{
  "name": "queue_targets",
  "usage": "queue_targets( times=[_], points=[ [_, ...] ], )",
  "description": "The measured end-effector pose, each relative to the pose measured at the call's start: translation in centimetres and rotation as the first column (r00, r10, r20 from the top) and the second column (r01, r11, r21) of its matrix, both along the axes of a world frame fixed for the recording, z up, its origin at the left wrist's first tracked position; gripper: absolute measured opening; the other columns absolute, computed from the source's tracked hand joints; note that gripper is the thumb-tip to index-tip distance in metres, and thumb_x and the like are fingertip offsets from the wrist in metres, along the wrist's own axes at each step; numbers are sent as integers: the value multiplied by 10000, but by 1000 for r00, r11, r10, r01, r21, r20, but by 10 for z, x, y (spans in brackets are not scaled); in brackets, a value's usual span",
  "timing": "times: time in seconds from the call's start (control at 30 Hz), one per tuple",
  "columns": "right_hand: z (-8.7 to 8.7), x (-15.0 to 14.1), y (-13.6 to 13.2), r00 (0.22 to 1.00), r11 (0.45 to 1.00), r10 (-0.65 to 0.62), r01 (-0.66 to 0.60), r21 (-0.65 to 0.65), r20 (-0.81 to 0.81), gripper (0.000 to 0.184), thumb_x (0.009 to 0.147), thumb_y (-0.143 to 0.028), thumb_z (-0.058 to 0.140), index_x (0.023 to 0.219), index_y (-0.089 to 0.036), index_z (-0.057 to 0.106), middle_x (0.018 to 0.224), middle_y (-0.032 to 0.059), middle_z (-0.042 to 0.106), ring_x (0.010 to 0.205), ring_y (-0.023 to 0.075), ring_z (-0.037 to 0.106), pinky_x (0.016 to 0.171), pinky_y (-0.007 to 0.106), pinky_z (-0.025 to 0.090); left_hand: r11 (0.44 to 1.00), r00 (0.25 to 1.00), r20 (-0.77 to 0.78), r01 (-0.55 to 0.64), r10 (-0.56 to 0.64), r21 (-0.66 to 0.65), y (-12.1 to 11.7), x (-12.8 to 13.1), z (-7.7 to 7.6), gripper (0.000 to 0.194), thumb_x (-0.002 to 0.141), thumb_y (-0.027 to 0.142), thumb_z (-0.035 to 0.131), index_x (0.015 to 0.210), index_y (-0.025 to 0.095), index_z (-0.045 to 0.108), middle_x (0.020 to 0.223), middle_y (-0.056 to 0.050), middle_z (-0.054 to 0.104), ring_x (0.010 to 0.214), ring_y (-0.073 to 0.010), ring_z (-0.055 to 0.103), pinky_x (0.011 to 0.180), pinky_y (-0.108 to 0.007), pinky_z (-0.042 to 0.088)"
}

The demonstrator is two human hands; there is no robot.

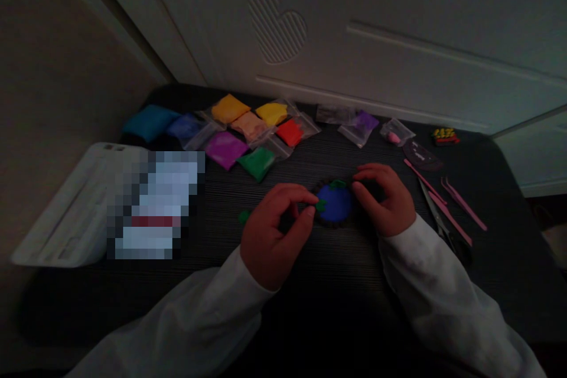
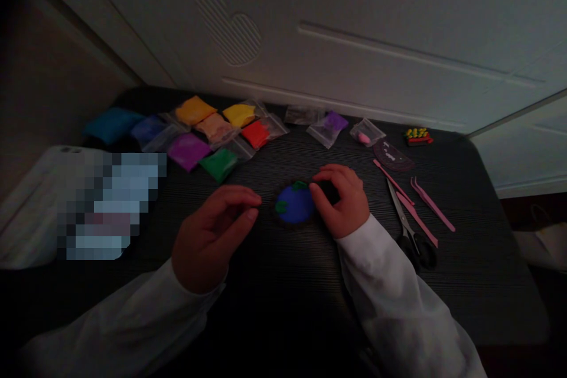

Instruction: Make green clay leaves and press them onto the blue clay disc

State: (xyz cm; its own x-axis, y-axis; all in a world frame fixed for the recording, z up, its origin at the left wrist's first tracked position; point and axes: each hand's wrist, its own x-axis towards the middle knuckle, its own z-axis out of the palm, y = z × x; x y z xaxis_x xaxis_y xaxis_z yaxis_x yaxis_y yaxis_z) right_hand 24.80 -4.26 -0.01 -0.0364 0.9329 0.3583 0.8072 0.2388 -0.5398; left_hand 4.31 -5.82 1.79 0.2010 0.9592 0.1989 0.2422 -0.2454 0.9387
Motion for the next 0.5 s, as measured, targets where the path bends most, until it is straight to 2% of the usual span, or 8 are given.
queue_targets(
  times=[0.17,0.27,0.33,0.4,0.5],
  points=[
    [0,-8,0,992,1000,10,-8,-12,126,169,688,-306,578,819,-203,606,980,73,592,953,226,527,842,429,369,1000,998,-61,11,-9,24,0,-1,2,154,755,138,490,890,188,546,920,-36,544,828,-141,524,726,-288,445],
    [-3,-10,1,993,1000,8,-7,-14,121,120,707,-290,557,780,-211,611,973,62,599,939,218,537,844,429,364,985,972,-229,83,-47,151,1,2,0,199,745,151,495,931,177,560,952,-47,560,904,-160,506,807,-317,417],
    [-4,-9,2,996,1000,11,-9,-21,94,109,716,-281,548,771,-210,608,960,59,603,927,212,543,838,422,373,962,931,-359,155,-66,226,2,6,-4,274,735,181,506,1006,169,548,1025,-59,554,1000,-184,462,908,-359,352],
    [-6,-9,2,998,1000,15,-14,-20,55,105,718,-275,546,771,-207,606,942,59,606,917,208,546,831,413,386,959,885,-462,183,-64,216,2,11,-10,395,732,239,511,1117,154,484,1139,-80,507,1087,-214,402,964,-396,289],
    [-7,-9,3,1000,1000,12,-12,-4,-22,94,722,-259,544,769,-199,600,918,62,606,899,196,551,824,392,405,976,829,-555,172,-70,134,3,17,-18,544,723,341,512,1211,135,385,1238,-106,436,1152,-251,340,977,-427,256]
  ],
)
